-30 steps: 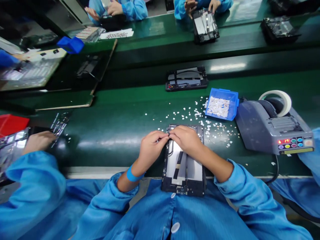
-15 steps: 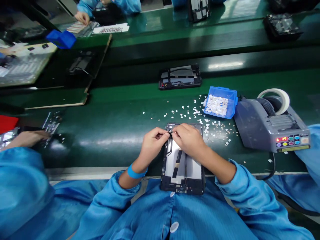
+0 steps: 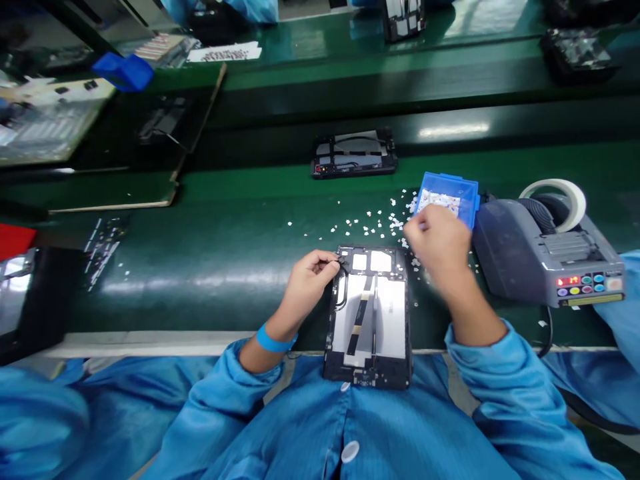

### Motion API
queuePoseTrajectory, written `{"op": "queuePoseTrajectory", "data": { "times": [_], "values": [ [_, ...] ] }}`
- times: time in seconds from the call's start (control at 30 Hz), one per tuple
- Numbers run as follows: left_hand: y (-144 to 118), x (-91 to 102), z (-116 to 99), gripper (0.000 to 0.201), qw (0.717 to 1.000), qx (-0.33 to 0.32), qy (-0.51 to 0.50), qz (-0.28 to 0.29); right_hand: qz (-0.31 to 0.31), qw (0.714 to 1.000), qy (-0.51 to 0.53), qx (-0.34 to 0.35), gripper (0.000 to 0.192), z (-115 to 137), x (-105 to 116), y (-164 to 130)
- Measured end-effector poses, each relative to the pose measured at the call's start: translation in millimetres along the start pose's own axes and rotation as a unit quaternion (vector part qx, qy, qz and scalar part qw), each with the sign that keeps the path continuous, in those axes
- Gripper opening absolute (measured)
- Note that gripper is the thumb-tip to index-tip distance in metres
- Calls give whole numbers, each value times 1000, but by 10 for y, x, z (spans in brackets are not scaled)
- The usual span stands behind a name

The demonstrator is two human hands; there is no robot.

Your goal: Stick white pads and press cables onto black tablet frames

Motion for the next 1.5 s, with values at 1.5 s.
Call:
{"op": "queuePoseTrajectory", "data": {
  "times": [1.5],
  "values": [
    [-87, 101, -71, 20, 998, -51, 16, -24, 38, 996, -3, -79, 13, -181, 157, 10]
  ]
}}
Point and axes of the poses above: each hand's wrist, its own y-axis towards the middle knuckle, its own x-axis out of the back of the hand, z = x × y, the point moved 5 cm from there along y, towards the middle knuckle, and after that the axes turned 2 degrees about -y, right-handed, at the moved point
